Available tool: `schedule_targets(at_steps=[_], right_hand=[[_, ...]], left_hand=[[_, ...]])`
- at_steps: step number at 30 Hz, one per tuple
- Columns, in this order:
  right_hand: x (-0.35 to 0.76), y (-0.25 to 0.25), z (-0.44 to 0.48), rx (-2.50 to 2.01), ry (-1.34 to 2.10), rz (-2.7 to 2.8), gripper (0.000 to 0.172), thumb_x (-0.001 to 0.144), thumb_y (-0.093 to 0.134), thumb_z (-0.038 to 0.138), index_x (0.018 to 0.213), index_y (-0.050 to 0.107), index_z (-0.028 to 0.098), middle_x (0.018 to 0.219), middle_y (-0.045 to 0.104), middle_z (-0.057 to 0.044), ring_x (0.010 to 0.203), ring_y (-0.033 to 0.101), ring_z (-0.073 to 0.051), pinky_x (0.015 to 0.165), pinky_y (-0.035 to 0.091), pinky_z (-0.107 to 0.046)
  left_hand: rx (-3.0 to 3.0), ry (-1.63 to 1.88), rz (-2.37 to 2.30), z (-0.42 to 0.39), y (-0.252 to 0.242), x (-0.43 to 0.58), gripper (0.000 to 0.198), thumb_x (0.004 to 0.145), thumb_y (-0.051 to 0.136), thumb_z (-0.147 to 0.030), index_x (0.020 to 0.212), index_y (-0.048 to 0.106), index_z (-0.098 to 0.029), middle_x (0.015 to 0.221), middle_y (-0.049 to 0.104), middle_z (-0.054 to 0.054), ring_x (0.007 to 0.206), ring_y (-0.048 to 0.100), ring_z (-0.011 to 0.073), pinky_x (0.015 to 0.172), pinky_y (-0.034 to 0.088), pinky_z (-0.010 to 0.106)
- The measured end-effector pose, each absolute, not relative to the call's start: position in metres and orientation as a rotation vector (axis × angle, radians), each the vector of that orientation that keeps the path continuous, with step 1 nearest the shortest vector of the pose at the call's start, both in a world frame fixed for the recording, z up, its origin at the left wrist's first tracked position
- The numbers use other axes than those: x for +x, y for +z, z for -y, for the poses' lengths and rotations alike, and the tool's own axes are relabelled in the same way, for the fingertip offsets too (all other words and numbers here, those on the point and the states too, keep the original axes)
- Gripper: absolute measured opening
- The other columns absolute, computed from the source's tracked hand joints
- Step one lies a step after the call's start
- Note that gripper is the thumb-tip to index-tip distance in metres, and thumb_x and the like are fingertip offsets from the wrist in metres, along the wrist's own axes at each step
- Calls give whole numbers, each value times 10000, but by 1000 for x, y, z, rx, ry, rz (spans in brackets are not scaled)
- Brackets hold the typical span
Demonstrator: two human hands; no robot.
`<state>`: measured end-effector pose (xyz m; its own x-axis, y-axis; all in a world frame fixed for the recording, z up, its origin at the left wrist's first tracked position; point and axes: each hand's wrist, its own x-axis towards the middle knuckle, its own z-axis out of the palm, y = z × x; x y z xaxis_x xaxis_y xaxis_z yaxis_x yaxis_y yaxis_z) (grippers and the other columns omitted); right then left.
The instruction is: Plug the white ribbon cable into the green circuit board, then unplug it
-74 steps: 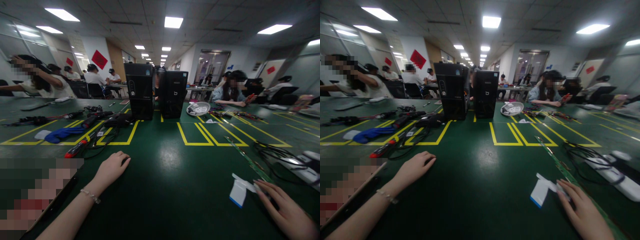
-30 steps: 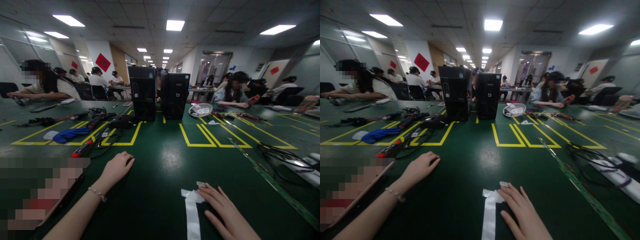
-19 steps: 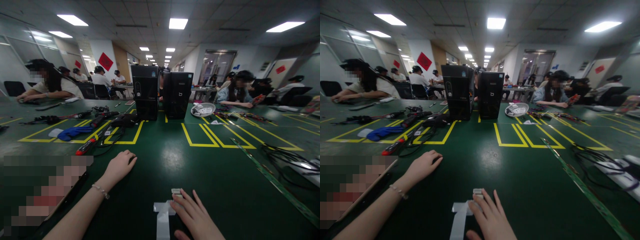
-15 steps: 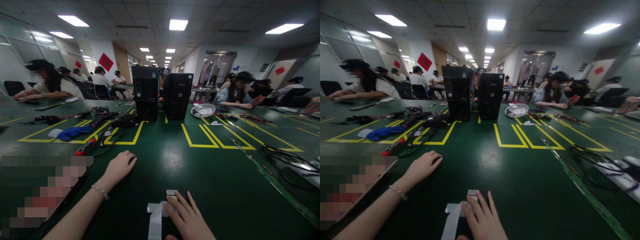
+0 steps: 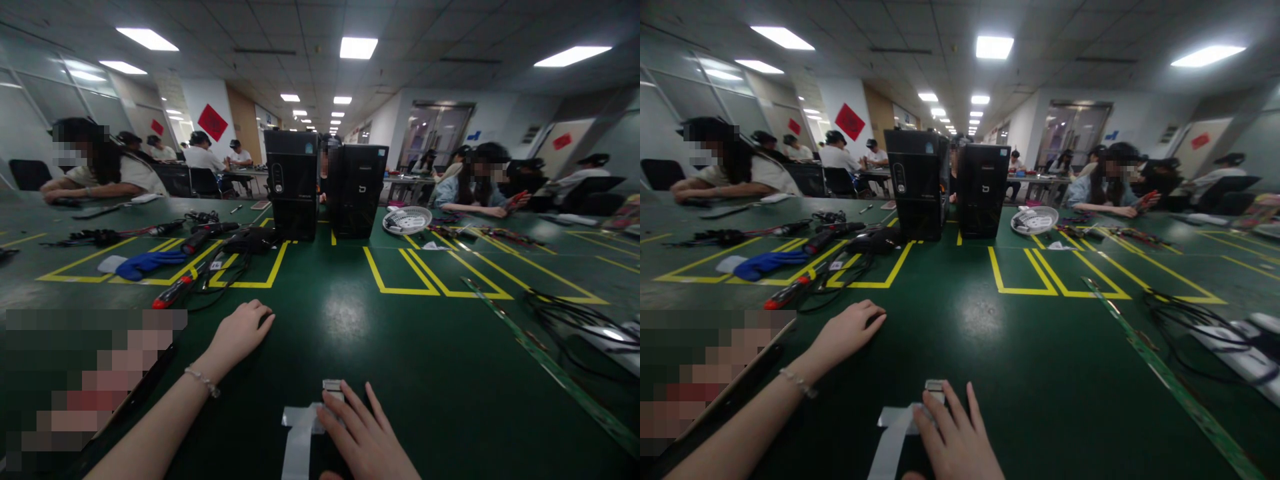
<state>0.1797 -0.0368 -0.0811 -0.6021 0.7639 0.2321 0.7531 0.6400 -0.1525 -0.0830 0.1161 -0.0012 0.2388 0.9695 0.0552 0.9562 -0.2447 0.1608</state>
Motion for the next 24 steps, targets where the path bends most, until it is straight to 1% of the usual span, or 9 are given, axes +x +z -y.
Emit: schedule_targets(at_steps=[3, 6, 10, 13, 16, 19, 21, 24], right_hand=[[181, -78, 38, -1225, 51, 2587, 606, 902, 524, 567, 1416, 403, 270, 1425, 459, -45, 1310, 408, -348, 1027, 399, -632], [184, -70, 38, -1204, 60, 2631, 596, 915, 493, 573, 1408, 419, 246, 1419, 461, -57, 1295, 422, -355, 1005, 429, -621], [186, -55, 36, -1190, 10, 2718, 574, 938, 429, 584, 1378, 461, 217, 1398, 474, -68, 1250, 464, -370, 926, 500, -604], [186, -47, 35, -1157, -77, 2784, 563, 939, 429, 582, 1335, 512, 190, 1361, 508, -72, 1205, 505, -369, 881, 542, -566], [188, -46, 35, -1122, -132, 2771, 529, 929, 473, 563, 1296, 552, 190, 1329, 542, -66, 1180, 538, -335, 903, 551, -500], [190, -50, 34, -1071, -148, 2691, 502, 922, 508, 540, 1285, 560, 198, 1317, 559, -51, 1192, 539, -300, 944, 538, -445], [193, -52, 34, -1022, -150, 2645, 517, 919, 518, 531, 1311, 536, 194, 1322, 558, -53, 1215, 522, -291, 964, 525, -435], [202, -48, 38, -1007, -111, 2612, 564, 922, 523, 513, 1401, 437, 228, 1351, 537, -47, 1250, 497, -256, 1008, 493, -399]], left_hand=[[2394, 217, -1867, -116, -1, -83, 417, 927, 363, -415, 1124, 664, -202, 1153, 627, 94, 1045, 591, 249, 781, 513, 335], [2386, 216, -1874, -116, -1, -83, 405, 924, 374, -415, 1121, 664, -213, 1153, 628, 91, 1048, 591, 250, 775, 517, 333], [2382, 213, -1883, -115, 0, -83, 397, 921, 385, -411, 1124, 664, -214, 1154, 627, 92, 1041, 592, 249, 761, 518, 328], [2403, 223, -1876, -116, -1, -83, 394, 931, 374, -404, 1107, 669, -211, 1141, 629, 88, 1038, 591, 244, 779, 510, 333], [2421, 236, -1871, -116, -3, -83, 387, 938, 369, -395, 1092, 671, -209, 1132, 628, 86, 1041, 588, 238, 789, 501, 328], [2426, 246, -1864, -116, -4, -84, 383, 940, 376, -397, 1094, 670, -206, 1129, 627, 85, 1032, 591, 234, 782, 500, 323], [2423, 246, -1862, -116, -3, -84, 381, 940, 380, -400, 1093, 670, -206, 1126, 627, 85, 1026, 593, 235, 776, 502, 323], [2413, 243, -1866, -116, -2, -84, 373, 939, 386, -400, 1087, 670, -209, 1127, 629, 84, 1025, 595, 234, 773, 503, 318]])
